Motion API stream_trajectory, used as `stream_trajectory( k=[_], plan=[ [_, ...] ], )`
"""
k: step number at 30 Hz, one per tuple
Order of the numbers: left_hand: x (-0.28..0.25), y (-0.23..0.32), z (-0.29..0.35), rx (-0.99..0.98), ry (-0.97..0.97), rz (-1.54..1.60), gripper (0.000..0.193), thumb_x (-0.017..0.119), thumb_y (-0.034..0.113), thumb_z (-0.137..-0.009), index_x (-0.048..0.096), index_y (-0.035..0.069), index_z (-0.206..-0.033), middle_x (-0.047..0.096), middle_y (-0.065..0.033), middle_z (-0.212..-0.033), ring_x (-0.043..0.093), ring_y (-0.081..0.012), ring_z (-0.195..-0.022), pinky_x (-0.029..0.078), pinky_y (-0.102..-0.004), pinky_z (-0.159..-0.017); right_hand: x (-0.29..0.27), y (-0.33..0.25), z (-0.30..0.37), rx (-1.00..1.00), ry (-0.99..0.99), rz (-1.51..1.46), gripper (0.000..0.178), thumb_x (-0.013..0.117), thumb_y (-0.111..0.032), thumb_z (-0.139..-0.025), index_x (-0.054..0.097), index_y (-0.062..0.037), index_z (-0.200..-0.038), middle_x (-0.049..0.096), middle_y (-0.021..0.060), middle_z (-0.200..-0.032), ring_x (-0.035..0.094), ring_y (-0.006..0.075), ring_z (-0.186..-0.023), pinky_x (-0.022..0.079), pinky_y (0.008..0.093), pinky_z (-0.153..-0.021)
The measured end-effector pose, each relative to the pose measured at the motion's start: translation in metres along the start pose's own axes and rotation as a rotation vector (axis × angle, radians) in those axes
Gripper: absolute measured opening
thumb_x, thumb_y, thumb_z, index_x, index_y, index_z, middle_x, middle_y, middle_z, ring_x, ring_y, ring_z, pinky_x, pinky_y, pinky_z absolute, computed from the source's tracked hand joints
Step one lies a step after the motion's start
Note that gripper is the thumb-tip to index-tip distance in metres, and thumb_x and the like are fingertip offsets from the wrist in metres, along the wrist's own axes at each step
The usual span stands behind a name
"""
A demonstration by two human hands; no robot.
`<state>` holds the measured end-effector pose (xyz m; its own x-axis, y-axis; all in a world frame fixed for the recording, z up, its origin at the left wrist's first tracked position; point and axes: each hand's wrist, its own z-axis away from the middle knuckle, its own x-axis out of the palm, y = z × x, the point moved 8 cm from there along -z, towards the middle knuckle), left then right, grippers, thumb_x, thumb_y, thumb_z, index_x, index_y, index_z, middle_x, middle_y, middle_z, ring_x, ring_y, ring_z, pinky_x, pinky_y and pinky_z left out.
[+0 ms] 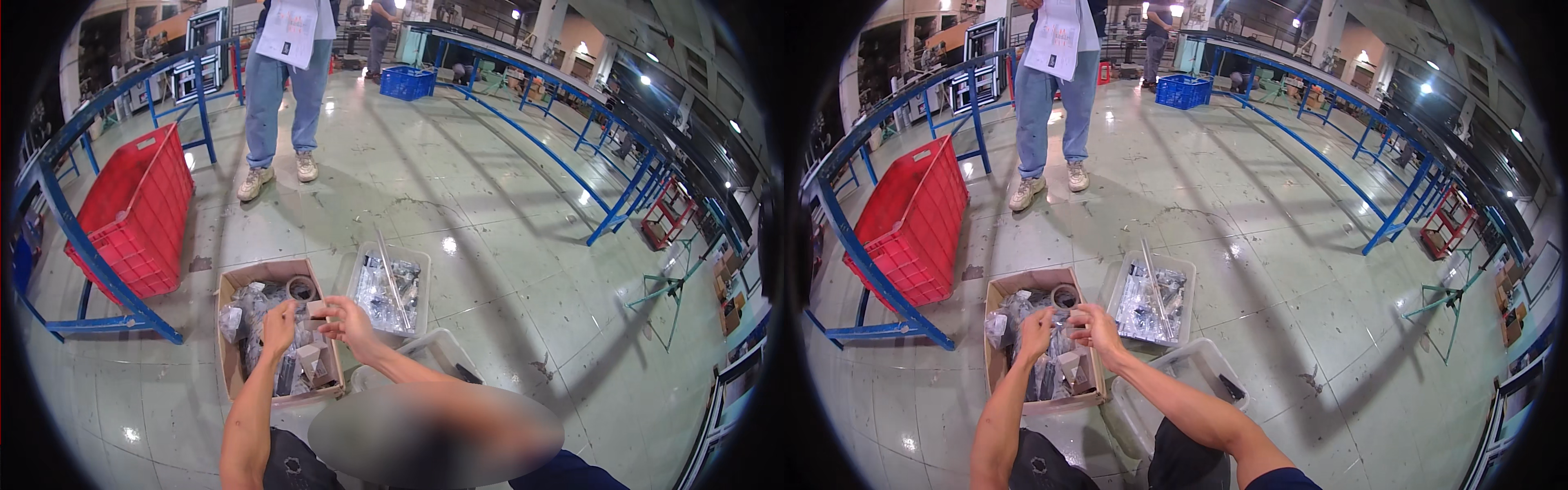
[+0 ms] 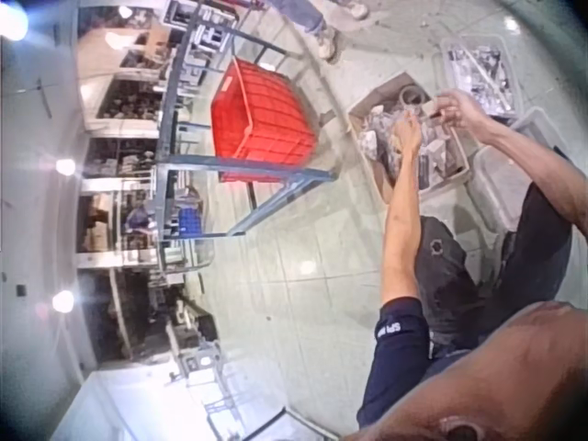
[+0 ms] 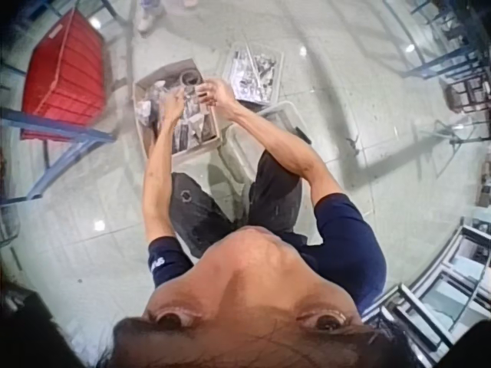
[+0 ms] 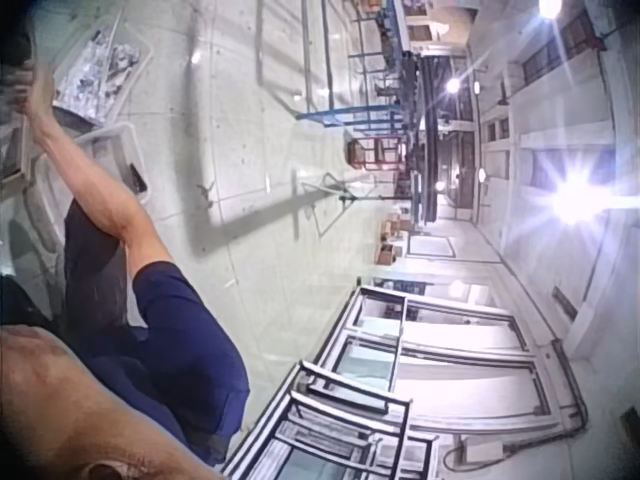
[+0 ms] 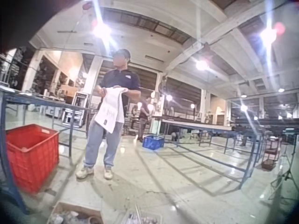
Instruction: The person sorts hardware and packaged components by hand, picking items from a cardboard box and placing them into plastic containers.
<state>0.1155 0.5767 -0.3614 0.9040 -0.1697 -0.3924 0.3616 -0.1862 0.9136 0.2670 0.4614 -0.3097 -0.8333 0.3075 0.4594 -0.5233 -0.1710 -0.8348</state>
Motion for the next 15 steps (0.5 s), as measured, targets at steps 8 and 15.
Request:
stream_trajectory(
  k=[8,15],
  plan=[
    [-0.004,0.023,0.004,-0.053,0.070,-0.215,0.036,0.064,0.037,-0.082,0.070,0.002,-0.074,0.066,-0.0171,-0.070,0.063,-0.0256,-0.061,0.048,-0.0398,-0.060,-0.029,-0.001,-0.006,-0.017,0.157,0.193,0.042,0.063,-0.018,-0.088,0.047,-0.0010,-0.123,0.063,0.0089,-0.084,0.061,0.0162,-0.072,0.051,0.0282,-0.066],
    [-0.040,-0.041,0.006,0.027,0.537,0.020,0.043,0.059,0.042,-0.087,0.070,0.002,-0.075,0.069,-0.0134,-0.091,0.066,-0.0220,-0.083,0.049,-0.0367,-0.076,-0.009,0.006,0.001,-0.105,0.076,0.077,0.047,0.035,0.015,-0.083,0.045,0.0011,-0.126,0.034,0.0171,-0.140,0.050,0.0334,-0.119,0.055,0.0441,-0.082]
  ],
)
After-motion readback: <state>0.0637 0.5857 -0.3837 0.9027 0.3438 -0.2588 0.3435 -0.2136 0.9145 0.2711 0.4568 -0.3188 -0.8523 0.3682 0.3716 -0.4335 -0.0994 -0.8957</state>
